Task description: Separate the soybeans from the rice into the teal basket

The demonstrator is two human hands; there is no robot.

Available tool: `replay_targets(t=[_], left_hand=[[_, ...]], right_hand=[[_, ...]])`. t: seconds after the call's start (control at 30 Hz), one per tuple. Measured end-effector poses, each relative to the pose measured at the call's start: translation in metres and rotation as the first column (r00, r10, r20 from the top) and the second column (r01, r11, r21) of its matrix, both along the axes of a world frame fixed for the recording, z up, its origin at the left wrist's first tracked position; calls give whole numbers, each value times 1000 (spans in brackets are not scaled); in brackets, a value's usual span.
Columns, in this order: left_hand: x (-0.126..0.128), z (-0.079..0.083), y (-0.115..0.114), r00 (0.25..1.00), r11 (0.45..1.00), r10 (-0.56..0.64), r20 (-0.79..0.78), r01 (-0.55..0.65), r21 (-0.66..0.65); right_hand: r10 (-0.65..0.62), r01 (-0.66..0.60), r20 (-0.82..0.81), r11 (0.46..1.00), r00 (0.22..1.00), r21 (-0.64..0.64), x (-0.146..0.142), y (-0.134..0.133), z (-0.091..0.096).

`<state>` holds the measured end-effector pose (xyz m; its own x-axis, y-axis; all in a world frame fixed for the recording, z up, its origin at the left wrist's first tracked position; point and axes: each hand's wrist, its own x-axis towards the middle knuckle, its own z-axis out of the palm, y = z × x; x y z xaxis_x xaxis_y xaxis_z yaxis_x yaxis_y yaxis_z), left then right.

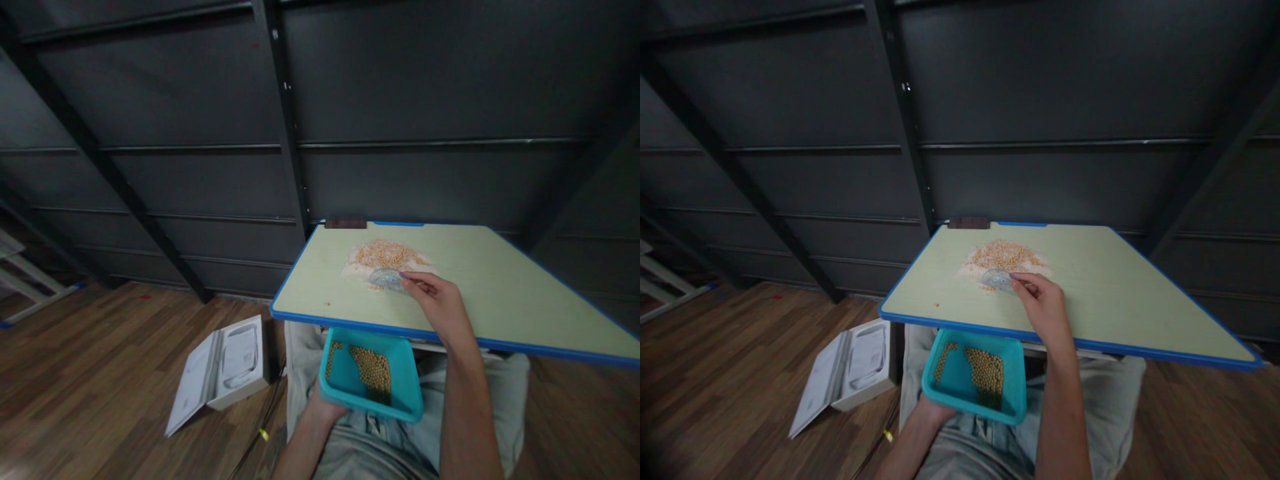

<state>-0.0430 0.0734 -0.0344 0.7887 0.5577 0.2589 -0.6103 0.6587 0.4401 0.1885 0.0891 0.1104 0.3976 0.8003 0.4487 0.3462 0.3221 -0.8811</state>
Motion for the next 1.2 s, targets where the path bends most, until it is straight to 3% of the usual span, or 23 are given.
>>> replay_targets(t=[0.1, 0.3, 0.87, 1.2], left_hand=[[-1, -9, 1, 997, 998, 39, -62, -42, -40], [-10, -21, 3, 993, 999, 54, -109, -54, 8], [-2, -10, 3, 998, 999, 10, -66, -13, -39], [0, -15, 4, 999, 998, 25, -21, -26, -53]], right_hand=[[14, -14, 5, 1000, 1000, -9, -1, -1, 1], [40, -40, 3, 999, 999, -23, -4, -3, 5], [157, -157, 0, 985, 988, -68, -6, -8, 10], [256, -242, 133, 964, 957, -111, -7, -13, 17]])
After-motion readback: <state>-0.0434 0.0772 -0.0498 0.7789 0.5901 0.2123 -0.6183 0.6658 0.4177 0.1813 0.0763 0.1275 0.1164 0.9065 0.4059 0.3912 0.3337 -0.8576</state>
